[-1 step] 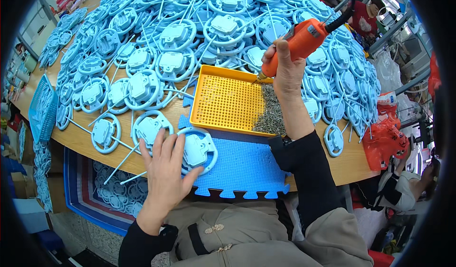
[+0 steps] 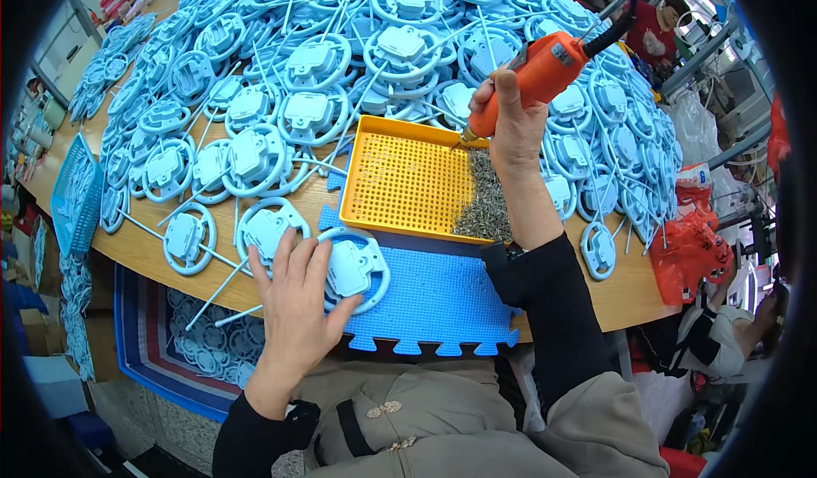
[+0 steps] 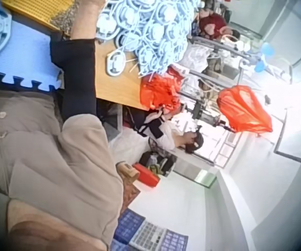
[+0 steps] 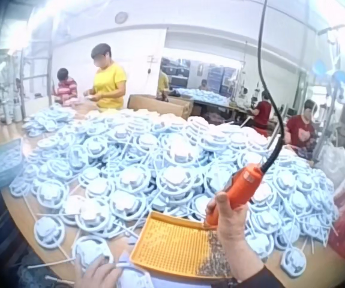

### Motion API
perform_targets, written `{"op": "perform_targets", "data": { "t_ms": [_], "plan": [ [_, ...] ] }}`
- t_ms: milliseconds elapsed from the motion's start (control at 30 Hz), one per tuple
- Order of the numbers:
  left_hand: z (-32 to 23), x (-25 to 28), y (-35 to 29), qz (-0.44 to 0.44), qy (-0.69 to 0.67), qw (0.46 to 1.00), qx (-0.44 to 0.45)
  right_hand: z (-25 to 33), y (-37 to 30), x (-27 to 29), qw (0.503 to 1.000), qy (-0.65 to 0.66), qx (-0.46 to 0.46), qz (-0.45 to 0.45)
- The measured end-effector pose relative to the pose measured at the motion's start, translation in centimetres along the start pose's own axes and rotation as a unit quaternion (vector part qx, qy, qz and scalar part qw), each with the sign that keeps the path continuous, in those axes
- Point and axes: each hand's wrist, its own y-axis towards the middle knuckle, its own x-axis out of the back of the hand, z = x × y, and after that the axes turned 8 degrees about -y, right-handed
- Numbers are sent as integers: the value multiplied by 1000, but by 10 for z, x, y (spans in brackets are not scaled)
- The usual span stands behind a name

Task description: The person picks up a blue plastic toy steering wheel, places it on a blue mat, and uses a red power screwdriver to drive a screw into it. They repeat this process for several steering wheels, occasionally moving the pile to reach more parts.

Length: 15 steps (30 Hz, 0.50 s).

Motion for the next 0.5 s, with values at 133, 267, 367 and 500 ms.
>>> {"op": "perform_targets", "data": {
  "t_ms": [133, 267, 367, 500],
  "plan": [
    [-7, -6, 1, -8, -43, 999, 3, 0, 0, -4, 999, 24, 0, -30],
    [-29, -22, -3, -29, -65, 997, -18, -1, 0, -2, 1000, 18, 2, -23],
    [-38, -29, -1, -37, -69, 997, -15, 1, 0, -1, 1000, 13, 2, -22],
    [-45, -24, 1, -57, -104, 993, -15, 24, -5, -2, 999, 39, 8, -27]
  ]
}}
